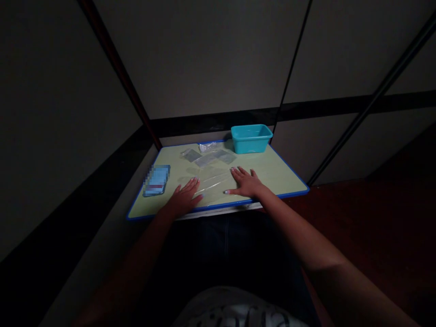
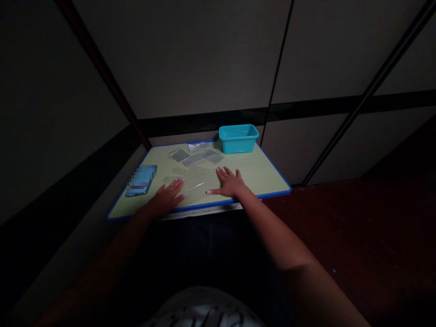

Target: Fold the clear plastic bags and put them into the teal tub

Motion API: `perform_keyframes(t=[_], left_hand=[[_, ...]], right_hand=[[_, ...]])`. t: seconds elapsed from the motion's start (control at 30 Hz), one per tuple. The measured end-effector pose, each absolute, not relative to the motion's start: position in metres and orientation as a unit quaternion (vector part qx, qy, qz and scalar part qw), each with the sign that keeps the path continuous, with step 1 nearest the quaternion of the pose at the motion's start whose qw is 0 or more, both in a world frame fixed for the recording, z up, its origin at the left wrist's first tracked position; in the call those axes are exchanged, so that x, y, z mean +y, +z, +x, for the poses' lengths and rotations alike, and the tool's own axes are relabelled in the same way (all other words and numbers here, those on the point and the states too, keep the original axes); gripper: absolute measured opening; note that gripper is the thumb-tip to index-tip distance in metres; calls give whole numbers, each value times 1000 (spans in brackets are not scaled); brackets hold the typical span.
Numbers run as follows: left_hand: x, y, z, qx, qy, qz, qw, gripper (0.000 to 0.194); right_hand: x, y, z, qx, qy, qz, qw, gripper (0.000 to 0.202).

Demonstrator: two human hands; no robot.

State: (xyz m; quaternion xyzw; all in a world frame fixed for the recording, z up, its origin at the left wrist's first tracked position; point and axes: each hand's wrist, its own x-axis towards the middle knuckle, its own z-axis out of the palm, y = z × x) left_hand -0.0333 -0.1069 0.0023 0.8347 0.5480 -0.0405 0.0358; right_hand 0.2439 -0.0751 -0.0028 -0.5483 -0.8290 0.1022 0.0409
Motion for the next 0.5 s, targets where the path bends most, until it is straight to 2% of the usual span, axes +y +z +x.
perform_keyframes(t=[0.2, 0.33, 0.5], left_hand=[[-108, 0, -37, 495, -1, 869, 5, 64], [-119, -1, -37, 420, 26, 907, -13, 65], [-130, -6, -37, 368, 44, 928, -22, 54]], right_hand=[[-69, -6, 255, -829, 88, -550, 57, 97], [-74, -4, 262, -831, 94, -534, 123, 79], [-80, -3, 268, -800, 128, -545, 217, 60]])
